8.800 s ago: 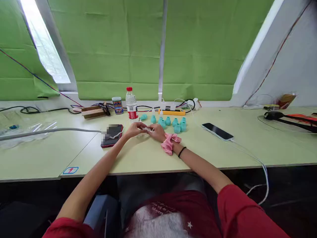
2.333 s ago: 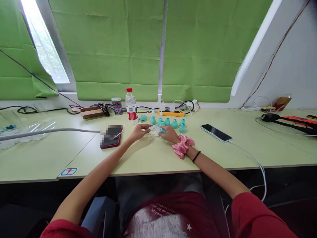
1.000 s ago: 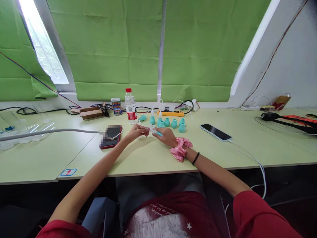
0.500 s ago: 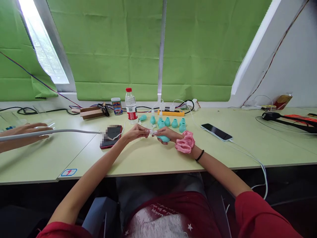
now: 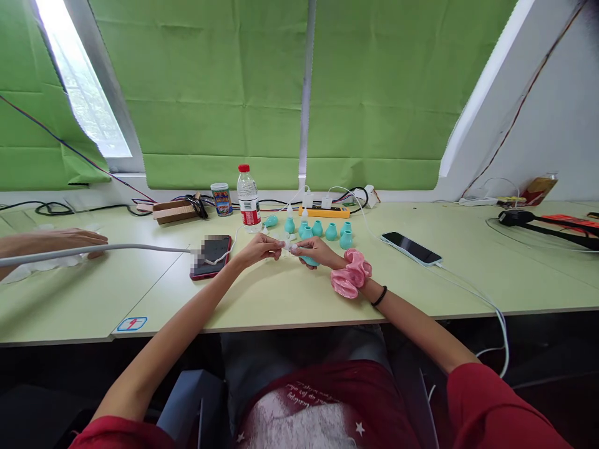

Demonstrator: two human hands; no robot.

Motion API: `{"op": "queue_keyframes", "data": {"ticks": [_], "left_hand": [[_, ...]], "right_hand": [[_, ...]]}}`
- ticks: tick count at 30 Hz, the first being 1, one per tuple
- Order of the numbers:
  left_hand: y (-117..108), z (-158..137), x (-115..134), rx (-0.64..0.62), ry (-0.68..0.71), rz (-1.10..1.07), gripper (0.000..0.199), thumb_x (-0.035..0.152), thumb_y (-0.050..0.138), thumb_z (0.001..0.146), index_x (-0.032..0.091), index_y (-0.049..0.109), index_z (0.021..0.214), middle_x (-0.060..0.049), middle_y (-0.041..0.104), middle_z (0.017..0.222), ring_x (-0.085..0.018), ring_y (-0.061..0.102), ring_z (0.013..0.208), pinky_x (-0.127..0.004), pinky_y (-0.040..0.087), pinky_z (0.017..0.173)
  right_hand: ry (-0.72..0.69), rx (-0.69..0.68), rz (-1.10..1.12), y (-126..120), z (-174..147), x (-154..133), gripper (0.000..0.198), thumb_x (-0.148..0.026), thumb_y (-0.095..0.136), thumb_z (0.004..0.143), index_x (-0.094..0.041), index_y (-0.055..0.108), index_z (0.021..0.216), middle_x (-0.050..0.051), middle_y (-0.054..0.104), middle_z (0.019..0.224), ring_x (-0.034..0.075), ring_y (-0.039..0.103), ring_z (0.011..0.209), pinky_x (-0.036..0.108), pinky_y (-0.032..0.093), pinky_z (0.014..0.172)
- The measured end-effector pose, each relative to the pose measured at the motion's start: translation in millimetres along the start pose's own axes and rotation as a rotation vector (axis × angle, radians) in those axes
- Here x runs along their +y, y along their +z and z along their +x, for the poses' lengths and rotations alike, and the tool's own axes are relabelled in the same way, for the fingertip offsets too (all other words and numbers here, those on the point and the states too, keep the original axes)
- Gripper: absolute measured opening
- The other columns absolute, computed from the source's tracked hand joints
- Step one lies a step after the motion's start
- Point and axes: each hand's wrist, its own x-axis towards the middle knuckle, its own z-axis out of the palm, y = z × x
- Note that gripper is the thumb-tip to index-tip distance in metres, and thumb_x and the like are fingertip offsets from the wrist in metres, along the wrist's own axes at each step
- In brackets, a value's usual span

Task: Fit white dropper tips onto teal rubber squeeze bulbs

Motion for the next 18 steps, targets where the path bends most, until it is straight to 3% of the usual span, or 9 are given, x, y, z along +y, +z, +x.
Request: {"op": "queue_keyframes", "data": {"ticks": [4,7,10,15,18], "left_hand": [[1.7,3.8,-6.2,0.033,0.017,-0.019,0.028,0.034,0.065,0.063,0.007,0.065,0.072,-0.006,0.057,0.062,-0.009,0.048,0.056,-0.024,0.039,0.056],[0.5,5.4,-9.0,0.041,0.038,0.035,0.035,0.033,0.067,0.06,0.008,0.066,0.084,-0.006,0.06,0.064,-0.008,0.048,0.053,-0.023,0.039,0.054],[-1.9,5.4,-9.0,0.057,0.06,0.108,0.039,0.032,0.07,0.056,0.009,0.066,0.087,-0.007,0.063,0.068,-0.009,0.049,0.054,-0.023,0.041,0.054],[-5.2,4.5,-7.5,0.072,0.065,0.184,0.044,0.03,0.072,0.051,0.009,0.066,0.089,-0.01,0.066,0.077,-0.011,0.053,0.056,-0.024,0.045,0.056],[-5.1,4.0,-6.1,0.024,0.07,0.234,0.042,0.03,0.072,0.051,0.01,0.067,0.087,-0.01,0.067,0.08,-0.013,0.055,0.059,-0.024,0.046,0.056]], "right_hand": [[-0.028,0.114,-0.22,2.6,0.6,4.2,0.034,-0.046,0.051,0.072,-0.014,0.062,0.08,-0.002,0.048,0.053,0.006,0.041,0.04,0.018,0.033,0.04],[-0.133,0.217,-0.449,5.0,1.3,5.5,0.03,-0.04,0.053,0.073,-0.018,0.065,0.088,0.003,0.061,0.072,0.013,0.054,0.064,0.023,0.04,0.059],[-0.186,0.242,-0.544,5.9,1.5,6.5,0.028,-0.037,0.054,0.072,-0.019,0.065,0.091,0.005,0.063,0.084,0.016,0.055,0.076,0.026,0.039,0.07],[-0.065,0.049,-0.265,3.6,0.0,5.5,0.031,-0.04,0.051,0.074,-0.015,0.063,0.086,-0.001,0.052,0.058,0.007,0.044,0.045,0.019,0.035,0.045],[0.049,-0.089,-0.057,1.1,-0.8,1.6,0.03,-0.042,0.053,0.071,-0.013,0.059,0.073,-0.004,0.041,0.049,0.004,0.036,0.038,0.017,0.028,0.036]]}}
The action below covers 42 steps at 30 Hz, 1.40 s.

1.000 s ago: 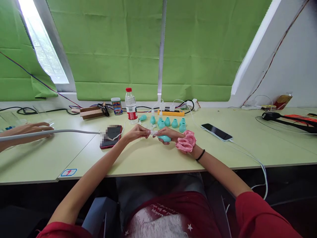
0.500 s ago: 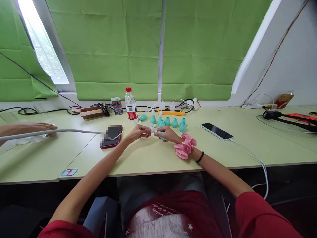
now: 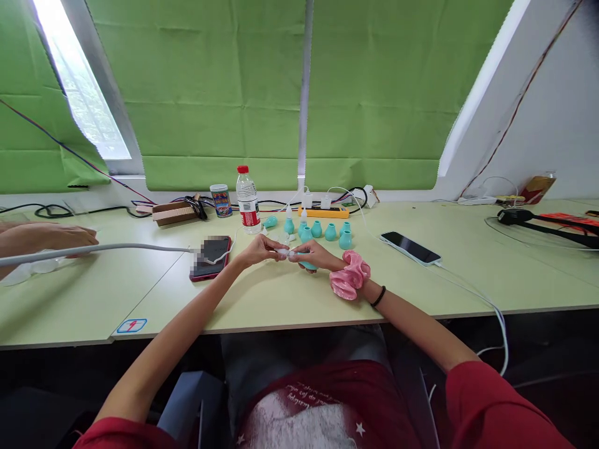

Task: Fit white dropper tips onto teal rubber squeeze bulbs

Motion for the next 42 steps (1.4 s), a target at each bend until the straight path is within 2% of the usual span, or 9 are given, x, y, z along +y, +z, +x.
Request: {"op": "queue_keyframes", "data": {"ticks": [3,8,11,18,25,31,34,37,42], "left_hand": [[2,-1,4,-0.021,0.03,0.05,0.04,0.031,0.071,0.053,0.01,0.067,0.086,-0.01,0.067,0.08,-0.015,0.057,0.061,-0.024,0.046,0.057],[8,-4,12,-0.052,0.105,0.122,0.039,0.034,0.067,0.059,0.009,0.066,0.089,-0.01,0.067,0.077,-0.015,0.057,0.063,-0.022,0.044,0.054],[10,-6,17,-0.024,0.126,0.186,0.036,0.036,0.066,0.059,0.01,0.068,0.085,-0.009,0.067,0.077,-0.015,0.056,0.062,-0.021,0.043,0.053],[15,-9,24,-0.053,0.186,0.35,0.034,0.036,0.065,0.062,0.012,0.068,0.085,-0.005,0.067,0.071,-0.013,0.054,0.058,-0.019,0.039,0.049],[11,-4,19,-0.03,0.152,0.182,0.035,0.035,0.067,0.059,0.011,0.068,0.084,-0.008,0.067,0.076,-0.017,0.058,0.066,-0.023,0.045,0.059],[9,-2,12,0.013,0.042,-0.071,0.043,0.032,0.067,0.06,0.008,0.063,0.095,-0.01,0.066,0.074,-0.016,0.059,0.064,-0.026,0.046,0.062],[9,-1,12,-0.002,0.017,-0.252,0.044,0.032,0.065,0.063,0.008,0.06,0.099,-0.011,0.065,0.077,-0.015,0.059,0.067,-0.028,0.045,0.066],[7,-2,10,-0.011,-0.019,-0.305,0.045,0.032,0.067,0.061,0.007,0.06,0.098,-0.012,0.065,0.077,-0.015,0.058,0.066,-0.029,0.045,0.066],[1,-5,9,-0.081,-0.038,-0.284,0.045,0.03,0.067,0.062,0.007,0.059,0.1,-0.012,0.064,0.078,-0.015,0.057,0.067,-0.029,0.044,0.063]], "right_hand": [[0.091,-0.102,0.195,-4,0,-4,0.028,-0.04,0.057,0.069,-0.013,0.054,0.064,-0.005,0.037,0.048,0.004,0.034,0.038,0.016,0.029,0.034],[0.349,-0.293,0.526,-12,4,0,0.023,-0.035,0.054,0.073,-0.015,0.053,0.083,-0.004,0.042,0.052,0.003,0.033,0.037,0.013,0.026,0.029],[0.419,-0.405,0.701,-15,7,7,0.02,-0.032,0.05,0.077,-0.016,0.049,0.088,-0.005,0.042,0.052,0.003,0.032,0.035,0.012,0.027,0.028],[0.5,-0.451,0.735,-16,8,13,0.021,-0.036,0.049,0.077,-0.017,0.047,0.088,-0.006,0.042,0.052,0.002,0.03,0.033,0.011,0.025,0.027],[0.388,-0.384,0.644,-10,5,5,0.028,-0.04,0.048,0.077,-0.017,0.047,0.093,-0.005,0.044,0.053,0.003,0.033,0.034,0.013,0.026,0.028],[0.103,-0.123,0.405,-2,2,-4,0.028,-0.041,0.051,0.074,-0.014,0.053,0.08,-0.004,0.046,0.054,0.004,0.037,0.039,0.016,0.031,0.035],[0.013,-0.063,0.317,-2,0,-8,0.031,-0.044,0.051,0.073,-0.013,0.052,0.071,-0.002,0.048,0.056,0.004,0.041,0.042,0.017,0.032,0.038],[0.011,-0.038,0.277,-2,1,-6,0.033,-0.046,0.053,0.071,-0.013,0.051,0.069,-0.002,0.048,0.055,0.005,0.041,0.042,0.018,0.032,0.038],[0.019,-0.123,0.367,-1,3,1,0.03,-0.044,0.053,0.072,-0.014,0.051,0.073,-0.002,0.048,0.058,0.005,0.04,0.041,0.018,0.031,0.037]]}}
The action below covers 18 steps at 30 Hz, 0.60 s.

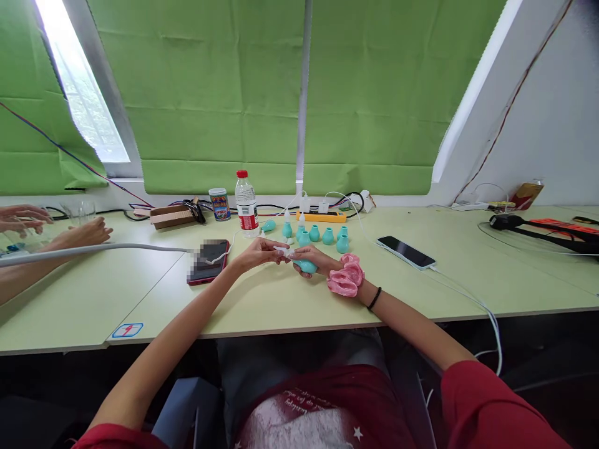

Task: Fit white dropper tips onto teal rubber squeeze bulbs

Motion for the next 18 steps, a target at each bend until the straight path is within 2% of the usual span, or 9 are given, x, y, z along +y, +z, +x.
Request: {"op": "queue_keyframes", "data": {"ticks": [3,5,7,10,12,14,16,18], "left_hand": [[1,-1,0,-0.038,0.0,-0.019,0.045,0.028,0.068,0.062,0.006,0.059,0.099,-0.013,0.064,0.078,-0.014,0.056,0.066,-0.028,0.043,0.062],[7,1,0,-0.014,0.005,-0.051,0.042,0.029,0.068,0.061,0.005,0.06,0.095,-0.012,0.063,0.077,-0.015,0.055,0.066,-0.028,0.042,0.062],[14,3,0,0.066,0.038,-0.098,0.039,0.034,0.065,0.063,0.006,0.062,0.09,-0.01,0.061,0.074,-0.014,0.054,0.065,-0.028,0.041,0.062],[20,8,-2,0.215,0.088,-0.09,0.046,0.049,0.047,0.073,0.008,0.062,0.086,-0.008,0.058,0.071,-0.013,0.052,0.062,-0.027,0.041,0.06],[19,10,-6,0.33,0.103,0.094,0.053,0.054,0.036,0.076,0.009,0.062,0.088,-0.007,0.057,0.069,-0.014,0.05,0.061,-0.028,0.041,0.06],[15,10,-11,0.426,0.142,0.445,0.051,0.052,0.039,0.075,0.01,0.063,0.09,-0.008,0.056,0.071,-0.016,0.051,0.067,-0.029,0.04,0.065],[10,10,-18,0.433,0.201,0.815,0.044,0.047,0.044,0.074,0.013,0.063,0.094,-0.009,0.056,0.08,-0.019,0.05,0.078,-0.032,0.039,0.073],[9,9,-23,0.364,0.245,1.055,0.041,0.043,0.045,0.076,0.016,0.06,0.103,-0.01,0.053,0.097,-0.022,0.047,0.09,-0.035,0.035,0.082]], "right_hand": [[0.037,-0.049,0.067,1,-1,-1,0.029,-0.043,0.053,0.072,-0.014,0.051,0.078,-0.003,0.046,0.056,0.005,0.039,0.039,0.018,0.03,0.036],[0.051,-0.057,0.082,3,-4,-5,0.03,-0.043,0.052,0.072,-0.014,0.051,0.079,-0.003,0.045,0.055,0.005,0.038,0.038,0.018,0.03,0.036],[0.018,-0.015,0.09,5,-6,-10,0.029,-0.043,0.05,0.073,-0.014,0.051,0.079,-0.003,0.046,0.057,0.005,0.039,0.041,0.018,0.033,0.039],[-0.069,0.064,0.098,4,-5,-14,0.029,-0.043,0.051,0.072,-0.014,0.051,0.079,-0.001,0.049,0.061,0.006,0.044,0.046,0.02,0.037,0.045],[-0.12,0.135,0.084,-2,-1,-13,0.031,-0.043,0.053,0.069,-0.014,0.051,0.078,-0.001,0.051,0.061,0.008,0.047,0.049,0.022,0.039,0.048],[-0.189,0.255,0.005,-11,3,-9,0.031,-0.043,0.056,0.066,-0.014,0.051,0.075,0.001,0.052,0.062,0.011,0.05,0.054,0.024,0.04,0.054],[-0.267,0.423,-0.17,-20,5,-4,0.03,-0.043,0.056,0.065,-0.013,0.053,0.07,0.002,0.053,0.062,0.012,0.051,0.058,0.024,0.04,0.059],[-0.302,0.633,-0.434,-28,4,0,0.028,-0.042,0.054,0.065,-0.014,0.054,0.066,0.002,0.053,0.062,0.012,0.049,0.06,0.024,0.038,0.06]]}}
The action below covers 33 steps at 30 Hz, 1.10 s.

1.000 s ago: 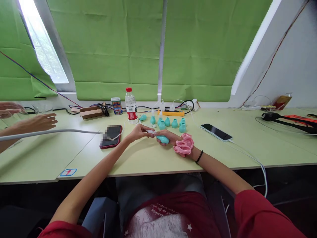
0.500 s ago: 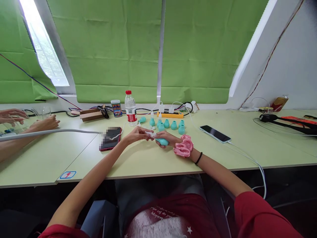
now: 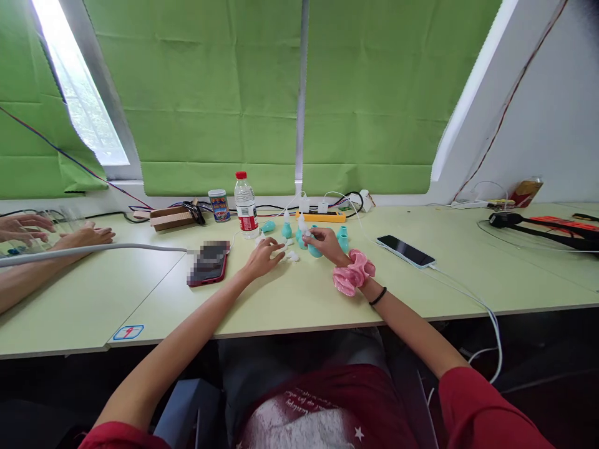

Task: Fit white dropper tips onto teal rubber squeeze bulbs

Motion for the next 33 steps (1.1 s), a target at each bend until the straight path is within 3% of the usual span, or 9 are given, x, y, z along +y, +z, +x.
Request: {"op": "queue_keyframes", "data": {"ticks": [3,7,14,18,21,25,27,29,33], "left_hand": [[5,-3,-1,-0.127,0.087,0.107,0.039,0.038,0.043,0.078,0.021,0.053,0.112,-0.01,0.05,0.11,-0.023,0.042,0.1,-0.037,0.033,0.086],[7,-3,-3,-0.237,0.14,0.081,0.035,0.029,0.042,0.08,0.019,0.054,0.111,-0.01,0.057,0.102,-0.023,0.044,0.1,-0.036,0.034,0.085],[9,4,-14,-0.218,0.095,0.071,0.029,0.015,0.043,0.073,0.014,0.065,0.092,-0.011,0.062,0.092,-0.022,0.051,0.09,-0.032,0.038,0.08],[8,5,-14,-0.201,0.056,0.139,0.03,0.013,0.042,0.072,0.013,0.065,0.091,-0.01,0.063,0.089,-0.02,0.054,0.084,-0.031,0.041,0.077],[7,4,-14,-0.169,0.063,0.146,0.03,0.012,0.041,0.071,0.013,0.065,0.09,-0.008,0.063,0.087,-0.018,0.055,0.079,-0.028,0.042,0.073],[5,5,-16,-0.068,0.056,0.108,0.031,0.009,0.041,0.07,0.012,0.064,0.091,-0.008,0.062,0.082,-0.015,0.055,0.07,-0.025,0.043,0.065],[5,6,-18,-0.023,0.039,0.088,0.031,0.007,0.041,0.069,0.011,0.065,0.089,-0.008,0.062,0.079,-0.013,0.055,0.066,-0.024,0.043,0.063],[4,7,-20,0.006,0.023,0.079,0.03,0.006,0.042,0.068,0.01,0.065,0.087,-0.008,0.062,0.078,-0.013,0.054,0.064,-0.024,0.043,0.062],[3,9,-24,0.034,-0.013,0.112,0.03,0.006,0.043,0.067,0.011,0.066,0.085,-0.007,0.062,0.073,-0.013,0.054,0.062,-0.025,0.043,0.063]], "right_hand": [[-0.042,0.236,-0.437,-8,1,5,0.025,-0.039,0.052,0.066,-0.015,0.056,0.063,0.003,0.054,0.064,0.013,0.047,0.061,0.024,0.036,0.061],[0.05,0.343,-0.743,-17,3,8,0.023,-0.037,0.048,0.067,-0.016,0.057,0.064,0.004,0.057,0.068,0.016,0.049,0.066,0.024,0.034,0.06],[0.304,0.281,-0.864,-22,6,25,0.021,-0.037,0.052,0.064,-0.018,0.057,0.07,0.004,0.059,0.071,0.018,0.053,0.069,0.023,0.032,0.055],[0.339,0.301,-0.882,-21,7,28,0.024,-0.037,0.053,0.064,-0.019,0.055,0.08,0.004,0.058,0.075,0.02,0.053,0.072,0.026,0.036,0.057],[0.194,0.424,-0.885,-20,6,24,0.037,-0.035,0.054,0.063,-0.018,0.051,0.096,0.008,0.056,0.091,0.024,0.05,0.084,0.032,0.039,0.065],[-0.216,0.564,-0.858,-13,0,14,0.039,-0.032,0.049,0.07,-0.014,0.047,0.105,0.013,0.044,0.11,0.027,0.04,0.102,0.041,0.036,0.081],[-0.399,0.454,-0.814,-1,-7,7,0.033,-0.029,0.044,0.074,-0.014,0.048,0.103,0.013,0.043,0.11,0.025,0.039,0.104,0.04,0.035,0.085],[-0.513,0.254,-0.799,15,-14,1,0.032,-0.028,0.043,0.076,-0.015,0.048,0.104,0.012,0.043,0.11,0.023,0.038,0.105,0.038,0.035,0.087],[-0.544,-0.058,-0.844,47,-18,3,0.044,-0.029,0.048,0.073,-0.017,0.043,0.116,0.01,0.033,0.125,0.025,0.03,0.113,0.04,0.03,0.092]]}}
